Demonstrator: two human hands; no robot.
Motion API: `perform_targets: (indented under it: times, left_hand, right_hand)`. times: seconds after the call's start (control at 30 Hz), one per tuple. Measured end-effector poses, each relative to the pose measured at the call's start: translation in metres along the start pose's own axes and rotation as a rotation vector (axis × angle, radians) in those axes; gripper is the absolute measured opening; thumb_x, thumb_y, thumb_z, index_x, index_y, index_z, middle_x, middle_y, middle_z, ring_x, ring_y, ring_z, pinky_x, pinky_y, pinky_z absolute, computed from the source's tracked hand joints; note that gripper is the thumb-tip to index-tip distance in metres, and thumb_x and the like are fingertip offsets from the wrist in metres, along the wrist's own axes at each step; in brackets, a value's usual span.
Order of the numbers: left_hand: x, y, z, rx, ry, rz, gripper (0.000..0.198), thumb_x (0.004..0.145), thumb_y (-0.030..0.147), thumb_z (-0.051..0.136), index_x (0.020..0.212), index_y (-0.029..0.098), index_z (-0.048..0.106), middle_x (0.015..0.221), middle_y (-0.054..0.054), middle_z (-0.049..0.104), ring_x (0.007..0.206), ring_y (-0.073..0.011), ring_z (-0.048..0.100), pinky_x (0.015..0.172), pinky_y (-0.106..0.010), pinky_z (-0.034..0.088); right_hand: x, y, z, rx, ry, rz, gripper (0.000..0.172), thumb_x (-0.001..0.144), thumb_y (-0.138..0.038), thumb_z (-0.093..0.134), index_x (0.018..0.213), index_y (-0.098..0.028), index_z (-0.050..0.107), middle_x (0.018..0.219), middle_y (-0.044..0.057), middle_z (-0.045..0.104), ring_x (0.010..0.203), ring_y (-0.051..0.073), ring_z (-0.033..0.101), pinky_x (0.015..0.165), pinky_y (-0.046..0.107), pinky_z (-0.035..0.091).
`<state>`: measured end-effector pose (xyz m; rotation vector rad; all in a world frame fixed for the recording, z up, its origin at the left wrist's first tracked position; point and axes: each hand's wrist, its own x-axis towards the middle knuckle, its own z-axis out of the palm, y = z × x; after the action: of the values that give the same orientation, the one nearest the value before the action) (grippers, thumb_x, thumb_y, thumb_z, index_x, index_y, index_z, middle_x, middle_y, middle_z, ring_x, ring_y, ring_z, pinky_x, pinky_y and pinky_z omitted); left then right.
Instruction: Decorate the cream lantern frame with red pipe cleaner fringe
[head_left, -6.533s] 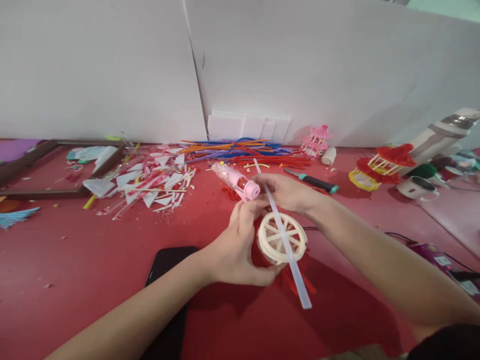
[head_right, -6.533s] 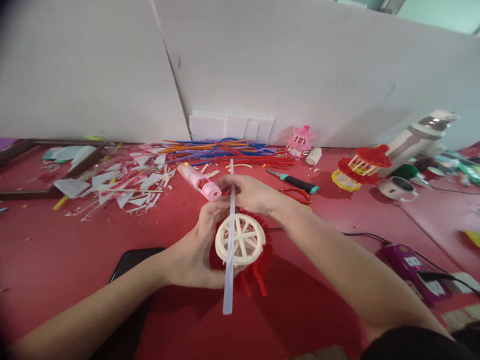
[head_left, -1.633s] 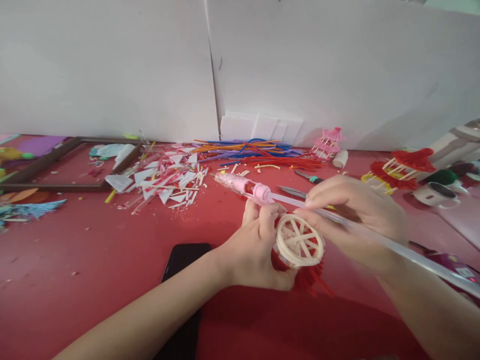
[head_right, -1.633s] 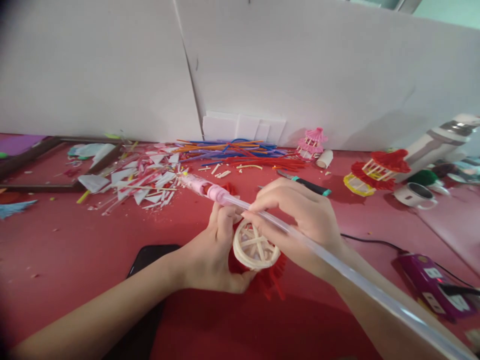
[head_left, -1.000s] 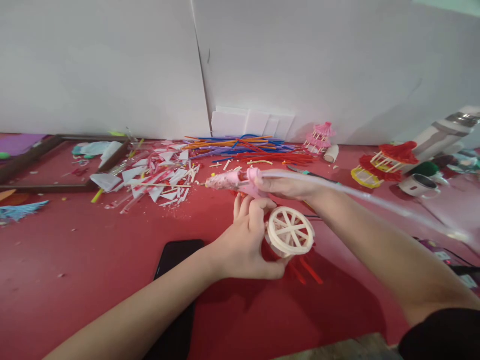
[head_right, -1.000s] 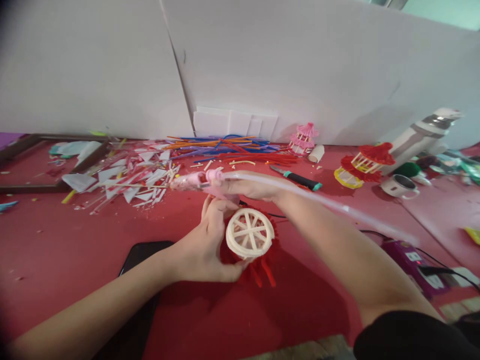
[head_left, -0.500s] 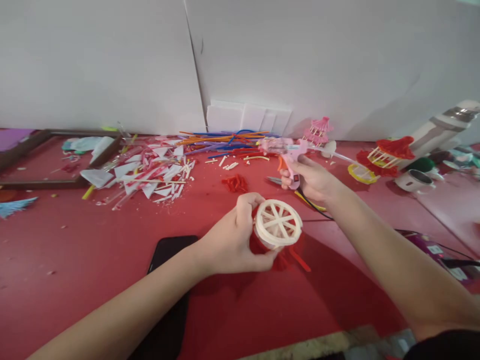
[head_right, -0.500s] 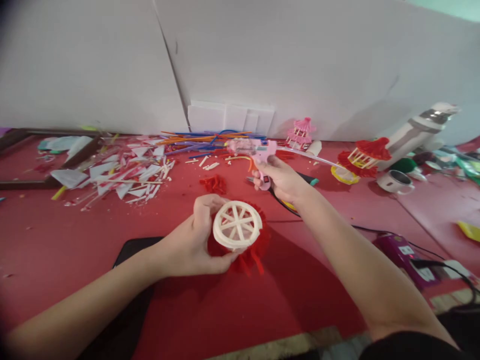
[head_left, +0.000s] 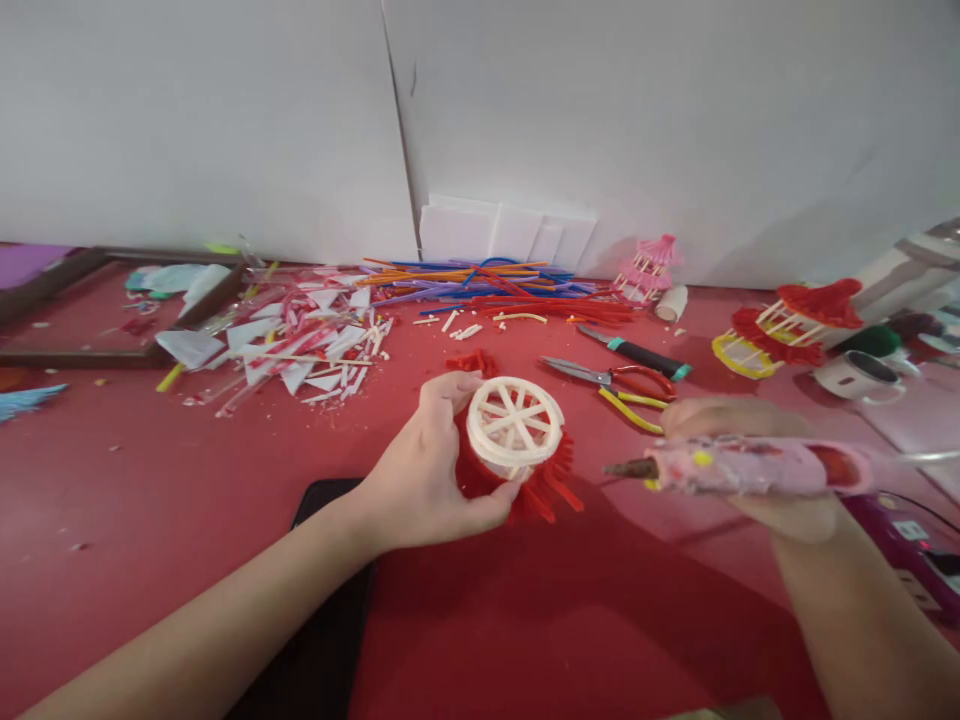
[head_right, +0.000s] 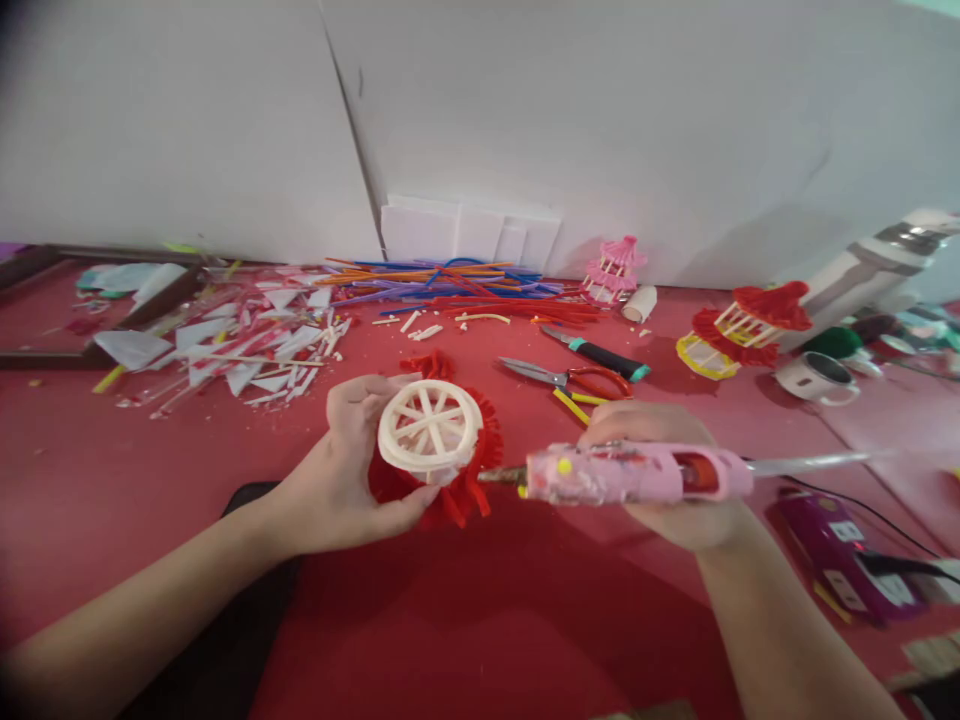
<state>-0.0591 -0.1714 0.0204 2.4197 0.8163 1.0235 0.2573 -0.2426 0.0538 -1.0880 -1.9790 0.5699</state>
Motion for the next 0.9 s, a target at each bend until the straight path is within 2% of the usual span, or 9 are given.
perform_targets:
  times: [0.07,0.13,0.23,0.37,0.53,0.8,0.9]
  left_hand:
    - [-0.003,-0.001,0.002,0.030,0.030,0.010,0.075,0.073,0.037,0.078,0.132,0.021,0.034,0.132,-0.021,0.048,0.125,-0.0407,0.060,0.099,-0.061,0.059]
    - [-0.004,-0.002,0.003,0.040,0.073,0.033,0.080,0.072,0.037,0.078,0.134,0.022,0.031,0.133,-0.020,0.047,0.129,-0.0409,0.057,0.102,-0.062,0.056]
    - [-0.006,-0.005,0.005,0.022,0.120,0.059,0.085,0.073,0.036,0.078,0.138,0.025,0.025,0.134,-0.017,0.046,0.131,-0.0388,0.055,0.108,-0.063,0.052]
    - [-0.009,-0.008,0.006,0.021,0.098,0.039,0.090,0.070,0.039,0.081,0.140,0.025,0.024,0.133,-0.019,0.046,0.130,-0.0420,0.055,0.108,-0.068,0.049]
    - [-0.008,-0.005,0.005,0.043,0.054,0.027,0.090,0.068,0.044,0.082,0.137,0.022,0.029,0.132,-0.020,0.046,0.128,-0.0408,0.056,0.106,-0.063,0.054]
    - [-0.004,0.000,0.000,0.139,0.020,0.095,0.089,0.068,0.047,0.081,0.137,0.024,0.030,0.131,-0.018,0.050,0.128,-0.0418,0.055,0.115,-0.072,0.040]
    - [-0.003,0.001,0.000,0.123,0.030,0.106,0.089,0.068,0.045,0.082,0.137,0.023,0.030,0.130,-0.019,0.049,0.127,-0.0419,0.055,0.114,-0.071,0.043]
  right_hand:
    - [-0.001,-0.001,-0.003,-0.033,-0.067,-0.066,0.016,0.091,-0.042,0.062,0.093,-0.027,0.068,0.077,0.004,0.066,0.067,0.021,0.061,0.058,0.036,0.048]
    - [0.000,0.001,-0.003,-0.089,-0.061,-0.081,0.007,0.089,-0.029,0.063,0.093,-0.025,0.067,0.079,0.004,0.068,0.066,0.020,0.062,0.057,0.034,0.048]
    - [0.002,0.008,0.002,-0.167,-0.004,-0.118,0.010,0.083,-0.019,0.063,0.092,-0.024,0.064,0.082,0.004,0.069,0.070,0.019,0.065,0.062,0.034,0.052]
    - [0.002,0.011,0.012,-0.191,-0.020,-0.113,0.009,0.080,-0.017,0.060,0.088,-0.022,0.061,0.079,0.004,0.067,0.066,0.018,0.063,0.059,0.032,0.050]
    - [0.003,0.000,0.019,-0.244,-0.069,-0.105,0.005,0.080,-0.017,0.057,0.083,-0.022,0.058,0.073,0.003,0.062,0.063,0.016,0.057,0.055,0.030,0.046]
    - [0.005,-0.009,0.021,-0.288,-0.079,-0.129,0.004,0.081,-0.019,0.055,0.079,-0.022,0.054,0.069,0.002,0.059,0.060,0.014,0.052,0.053,0.028,0.039]
    - [0.005,-0.011,0.022,-0.299,-0.076,-0.145,0.005,0.081,-0.019,0.053,0.078,-0.022,0.052,0.068,0.002,0.058,0.060,0.014,0.051,0.053,0.028,0.038]
